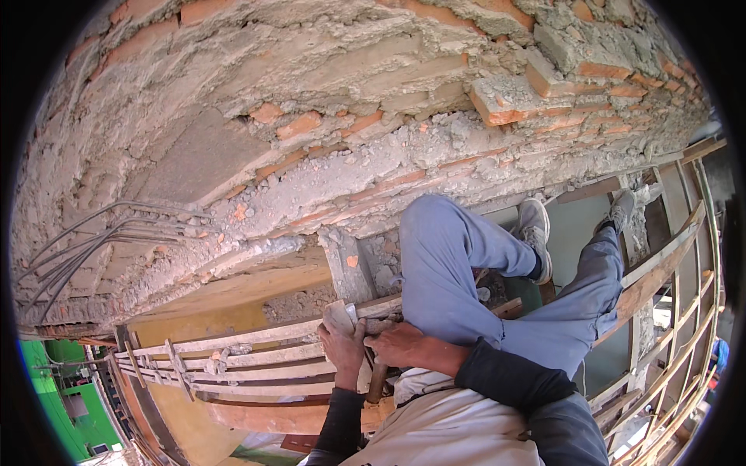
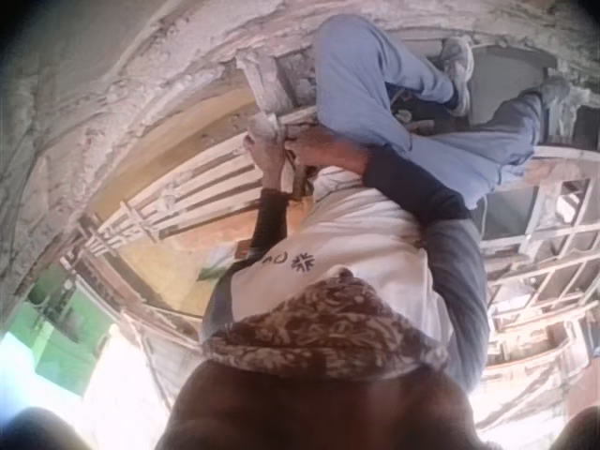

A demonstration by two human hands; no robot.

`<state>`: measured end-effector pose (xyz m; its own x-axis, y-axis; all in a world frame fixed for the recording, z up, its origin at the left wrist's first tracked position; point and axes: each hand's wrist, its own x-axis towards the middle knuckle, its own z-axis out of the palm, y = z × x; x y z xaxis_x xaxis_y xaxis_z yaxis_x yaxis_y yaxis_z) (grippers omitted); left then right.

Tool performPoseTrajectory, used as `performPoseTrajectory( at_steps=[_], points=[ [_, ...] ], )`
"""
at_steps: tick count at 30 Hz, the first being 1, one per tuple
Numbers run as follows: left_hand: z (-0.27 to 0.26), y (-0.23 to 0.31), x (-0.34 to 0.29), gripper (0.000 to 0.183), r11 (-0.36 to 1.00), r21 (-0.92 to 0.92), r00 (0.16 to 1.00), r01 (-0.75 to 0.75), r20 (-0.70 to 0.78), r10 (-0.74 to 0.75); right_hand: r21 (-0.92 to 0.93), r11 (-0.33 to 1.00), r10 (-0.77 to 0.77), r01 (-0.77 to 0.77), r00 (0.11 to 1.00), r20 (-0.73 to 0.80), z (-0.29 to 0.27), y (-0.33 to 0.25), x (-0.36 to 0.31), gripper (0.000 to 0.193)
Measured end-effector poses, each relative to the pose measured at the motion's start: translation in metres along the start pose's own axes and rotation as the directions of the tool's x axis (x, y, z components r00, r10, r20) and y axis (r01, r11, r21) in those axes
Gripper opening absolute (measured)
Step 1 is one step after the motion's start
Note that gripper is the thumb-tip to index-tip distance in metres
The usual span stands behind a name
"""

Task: The person uses a hammer and chisel to break and remove individual bricks from a masonry wall. They repeatedly strike the mortar joints and bricks to loosen them, then pull the bricks out by hand and drop them onto the scaffolding below.

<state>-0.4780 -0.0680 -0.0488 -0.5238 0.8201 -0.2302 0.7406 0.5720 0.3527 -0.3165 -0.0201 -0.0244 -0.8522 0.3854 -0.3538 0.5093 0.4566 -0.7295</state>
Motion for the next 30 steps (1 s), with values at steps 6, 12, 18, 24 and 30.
performPoseTrajectory(
  at_steps=[6,12,18,24,30],
  points=[
    [0.002,0.012,0.006,0.09,0.992,0.125,0.999,-0.034,-0.024,0.037,-0.062,0.998,-0.026,0.022,0.998,-0.065,0.027,0.013,0.007,0.018],
    [-0.01,0.021,0.003,0.078,0.988,0.143,0.998,-0.051,-0.019,0.055,-0.08,0.996,-0.057,0.047,0.989,-0.134,0.047,0.015,0.016,0.024],
    [-0.009,0.021,-0.006,0.056,0.957,0.137,0.964,-0.255,-0.046,0.263,-0.028,0.998,0.057,-0.062,0.987,-0.149,0.044,0.008,0.013,0.024],
    [0.0,0.003,0.002,0.044,0.896,-0.089,0.893,-0.435,-0.171,0.416,0.146,0.981,0.165,-0.13,0.95,-0.266,0.037,0.012,0.014,0.026],
    [0.008,-0.016,0.005,0.036,0.863,-0.264,0.897,-0.431,-0.223,0.381,0.405,0.894,0.313,-0.191,0.914,-0.26,0.019,0.016,0.018,0.036]
  ],
)
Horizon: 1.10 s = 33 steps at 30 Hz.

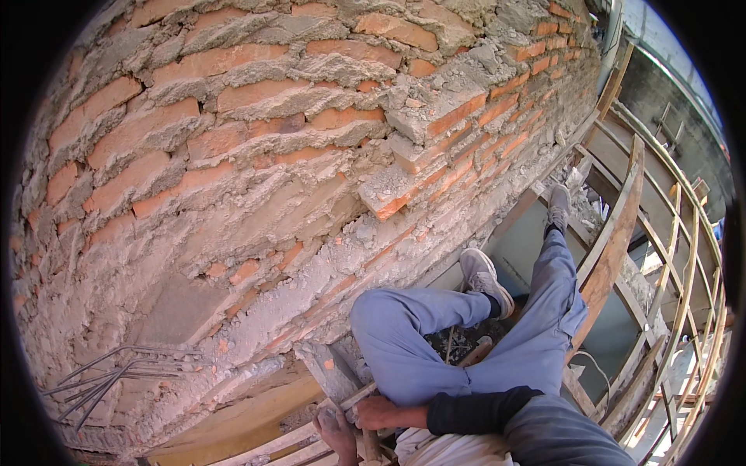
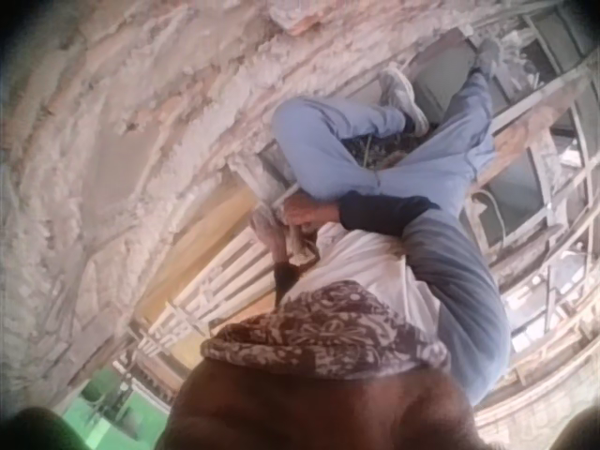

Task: The person uses a hammer and chisel to break and remove individual bricks from a masonry wall. They repeatedly strike the mortar joints and bricks to loosen them, then pull the bricks out by hand and drop them onto the scaffolding below.

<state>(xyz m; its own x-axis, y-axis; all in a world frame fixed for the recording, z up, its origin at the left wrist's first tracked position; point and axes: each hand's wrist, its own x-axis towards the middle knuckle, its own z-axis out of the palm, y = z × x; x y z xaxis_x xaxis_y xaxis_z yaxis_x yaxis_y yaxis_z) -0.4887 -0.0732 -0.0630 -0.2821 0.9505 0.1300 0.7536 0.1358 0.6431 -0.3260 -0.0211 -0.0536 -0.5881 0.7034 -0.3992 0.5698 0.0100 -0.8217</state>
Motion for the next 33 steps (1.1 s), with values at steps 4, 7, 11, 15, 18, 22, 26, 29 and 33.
performPoseTrajectory(
  at_steps=[4,7,11,15,18,22,26,29,33],
  points=[
    [0.006,-0.009,-0.007,0.04,1.0,0.021,0.997,0.005,-0.074,-0.003,0.376,0.888,0.247,-0.264,0.964,0.093,-0.006,-0.008,0.0,0.049],
    [0.015,-0.014,-0.014,0.046,0.999,0.031,0.99,0.037,-0.134,-0.033,0.687,0.635,0.347,-0.353,0.925,0.155,-0.014,-0.013,-0.009,0.068],
    [0.02,-0.007,-0.014,0.046,0.996,0.045,0.983,0.081,-0.171,-0.073,0.676,0.698,0.362,-0.237,0.931,-0.047,-0.023,-0.017,-0.014,0.083],
    [0.009,0.002,-0.019,0.055,0.961,0.141,0.962,0.239,-0.167,-0.215,0.766,0.637,0.237,-0.086,0.967,-0.088,-0.038,-0.009,-0.018,0.085],
    [0.006,0.006,-0.032,0.052,0.83,0.557,0.993,0.012,-0.102,0.054,0.856,0.515,0.181,0.035,0.972,-0.148,-0.051,0.012,-0.022,0.08],
    [-0.012,0.0,-0.047,0.061,0.87,0.494,0.929,0.017,0.314,-0.196,0.952,0.302,0.204,0.05,0.972,-0.116,-0.127,-0.003,-0.08,0.075],
    [-0.01,-0.011,-0.046,0.043,0.93,0.324,0.912,0.175,0.302,-0.277,0.987,-0.032,0.295,0.156,0.945,-0.14,-0.16,0.039,-0.126,0.056],
    [0.001,-0.026,-0.06,0.04,0.965,0.248,0.977,0.084,0.17,-0.128,0.919,-0.315,0.277,0.238,0.949,-0.151,-0.158,0.106,-0.142,0.036],
    [0.01,-0.017,-0.049,0.038,0.951,0.295,0.974,0.096,0.168,-0.151,0.726,-0.592,0.326,0.35,0.928,-0.181,-0.151,0.164,-0.165,0.025]
  ],
)
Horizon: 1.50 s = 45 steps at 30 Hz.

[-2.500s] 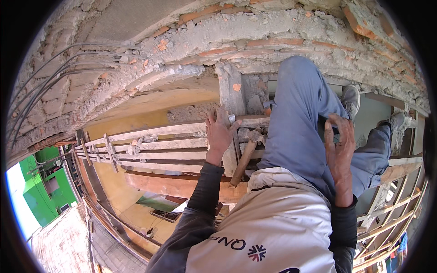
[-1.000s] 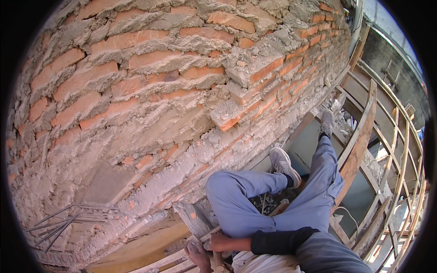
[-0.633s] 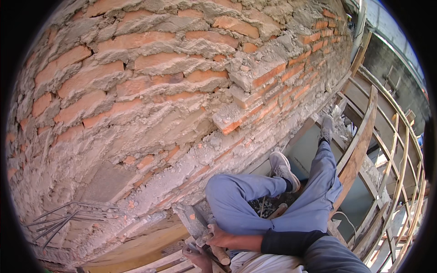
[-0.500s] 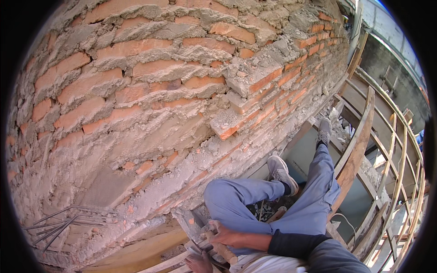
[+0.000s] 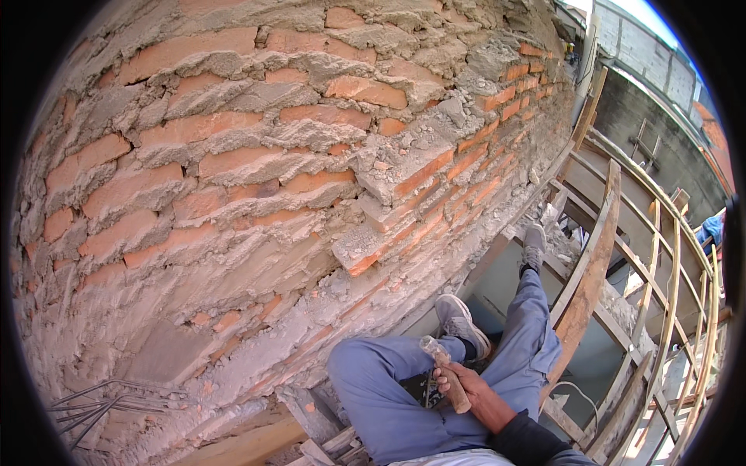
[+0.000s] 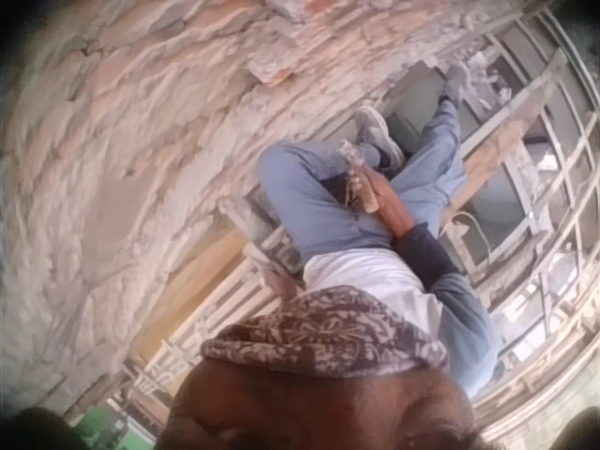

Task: The person uses a hammer and chisel to break and remove individual bricks from a masonry wall. They repeatedly strike the mortar joints and bricks to loosen them, then pull the bricks out by hand and drop them onto the scaffolding below.

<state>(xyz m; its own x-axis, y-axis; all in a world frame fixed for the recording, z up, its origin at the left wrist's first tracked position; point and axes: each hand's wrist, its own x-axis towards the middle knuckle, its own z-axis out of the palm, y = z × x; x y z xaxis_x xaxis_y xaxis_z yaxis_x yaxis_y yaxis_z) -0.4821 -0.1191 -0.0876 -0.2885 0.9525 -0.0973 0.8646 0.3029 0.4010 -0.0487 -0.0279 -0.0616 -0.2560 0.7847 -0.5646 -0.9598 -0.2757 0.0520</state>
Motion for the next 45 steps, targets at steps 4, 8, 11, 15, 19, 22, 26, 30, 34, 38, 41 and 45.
performPoseTrajectory(
  at_steps=[4,8,11,15,19,22,26,30,34,38,41,45],
  points=[
    [-0.011,0.006,0.012,0.037,0.997,0.081,0.999,-0.007,-0.032,0.009,0.107,0.994,-0.024,0.027,0.999,-0.026,-0.027,-0.019,0.004,0.026],
    [-0.032,0.017,0.032,0.035,0.977,0.158,0.977,-0.14,-0.136,0.162,-0.023,0.999,-0.05,0.049,0.997,-0.051,-0.026,-0.024,0.003,0.029],
    [-0.063,0.062,0.054,0.03,0.967,-0.213,0.976,-0.143,-0.19,0.103,-0.114,0.992,-0.048,0.046,0.999,-0.008,-0.012,-0.021,-0.004,0.03],
    [-0.123,0.221,0.09,0.04,0.132,-0.96,0.964,0.246,0.229,-0.132,-0.176,0.977,-0.103,0.122,0.988,0.117,0.05,-0.017,-0.031,0.032],
    [-0.087,0.258,0.121,0.037,-0.308,-0.781,0.833,0.543,0.546,0.087,-0.179,0.955,-0.184,0.238,0.944,0.274,0.112,-0.021,-0.07,0.03],
    [-0.039,0.257,0.108,0.037,-0.298,-0.564,0.625,0.77,0.761,0.175,-0.171,0.937,-0.22,0.304,0.896,0.385,0.123,-0.038,-0.083,0.026],
    [-0.04,0.293,0.038,0.019,-0.196,-0.364,0.406,0.91,0.879,0.251,-0.351,0.849,-0.295,0.396,0.905,0.306,0.114,-0.05,-0.106,0.026],
    [-0.019,0.271,0.013,0.021,0.002,-0.331,0.316,0.944,0.902,0.293,-0.385,0.806,-0.378,0.45,0.891,0.251,0.097,-0.051,-0.106,0.026],
    [-0.056,0.296,-0.013,0.022,0.158,-0.269,0.221,0.95,0.938,0.268,-0.399,0.709,-0.518,0.581,0.814,0.264,0.112,-0.052,-0.12,0.027],
    [-0.059,0.307,-0.003,0.031,0.18,-0.227,0.153,0.957,0.924,0.351,-0.394,0.633,-0.606,0.667,0.743,0.284,0.137,-0.053,-0.135,0.032],
    [-0.046,0.326,0.016,0.039,0.158,-0.425,0.304,0.892,0.819,0.486,-0.457,0.539,-0.646,0.708,0.695,0.316,0.148,-0.057,-0.139,0.03],
    [-0.053,0.406,0.051,0.037,0.119,-0.649,0.517,0.752,0.691,0.505,-0.416,0.37,-0.772,0.831,0.524,0.36,0.171,-0.053,-0.15,0.024]
  ],
)
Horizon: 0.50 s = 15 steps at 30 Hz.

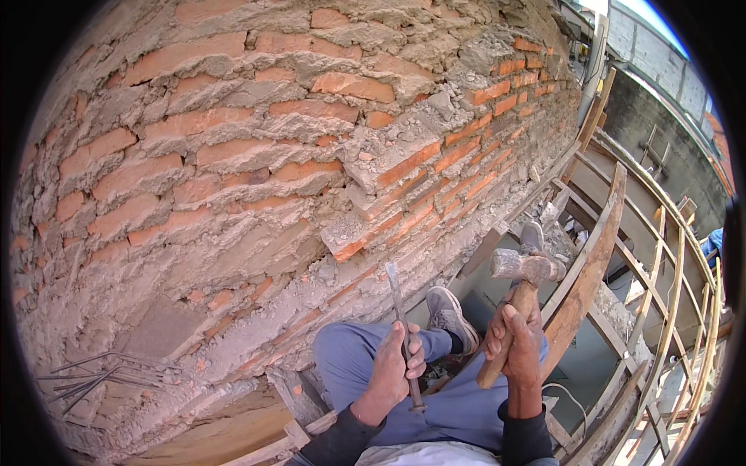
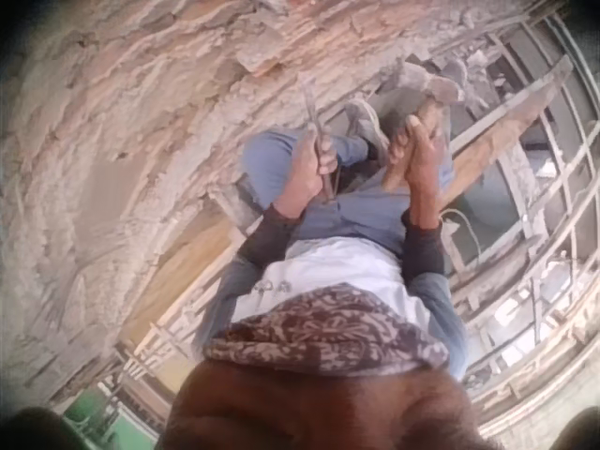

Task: The person uses a hammer and chisel to break and remove individual bricks from a masonry wall. They repeatedly strike the mortar joints and bricks to loosen them, then pull the bricks out by hand and drop them onto the scaffolding below.

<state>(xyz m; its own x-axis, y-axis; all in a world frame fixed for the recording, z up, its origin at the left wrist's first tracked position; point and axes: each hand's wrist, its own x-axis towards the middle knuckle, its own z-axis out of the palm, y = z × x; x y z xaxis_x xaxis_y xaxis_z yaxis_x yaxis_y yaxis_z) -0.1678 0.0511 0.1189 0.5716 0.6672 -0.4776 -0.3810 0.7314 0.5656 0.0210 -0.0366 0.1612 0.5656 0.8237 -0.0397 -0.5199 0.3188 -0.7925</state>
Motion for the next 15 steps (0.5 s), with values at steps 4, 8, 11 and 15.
performPoseTrajectory(
  at_steps=[4,8,11,15],
  points=[
    [0.05,0.036,0.054,0.034,0.997,-0.059,0.991,-0.048,0.125,0.055,-0.063,0.989,-0.133,0.132,0.991,-0.021,0.013,-0.009,0.001,0.021],
    [0.088,0.053,0.09,0.032,0.979,-0.18,0.985,-0.098,0.12,0.12,-0.172,0.971,-0.167,0.163,0.986,-0.006,0.026,-0.013,-0.003,0.021],
    [0.098,0.056,0.119,0.031,0.961,-0.264,0.986,-0.079,0.119,0.114,-0.216,0.962,-0.172,0.169,0.985,0.006,0.023,-0.012,-0.004,0.023],
    [0.112,0.051,0.135,0.031,0.951,-0.277,0.986,-0.134,0.057,0.156,-0.319,0.922,-0.232,0.219,0.973,-0.004,0.022,-0.015,-0.007,0.025]
  ],
)
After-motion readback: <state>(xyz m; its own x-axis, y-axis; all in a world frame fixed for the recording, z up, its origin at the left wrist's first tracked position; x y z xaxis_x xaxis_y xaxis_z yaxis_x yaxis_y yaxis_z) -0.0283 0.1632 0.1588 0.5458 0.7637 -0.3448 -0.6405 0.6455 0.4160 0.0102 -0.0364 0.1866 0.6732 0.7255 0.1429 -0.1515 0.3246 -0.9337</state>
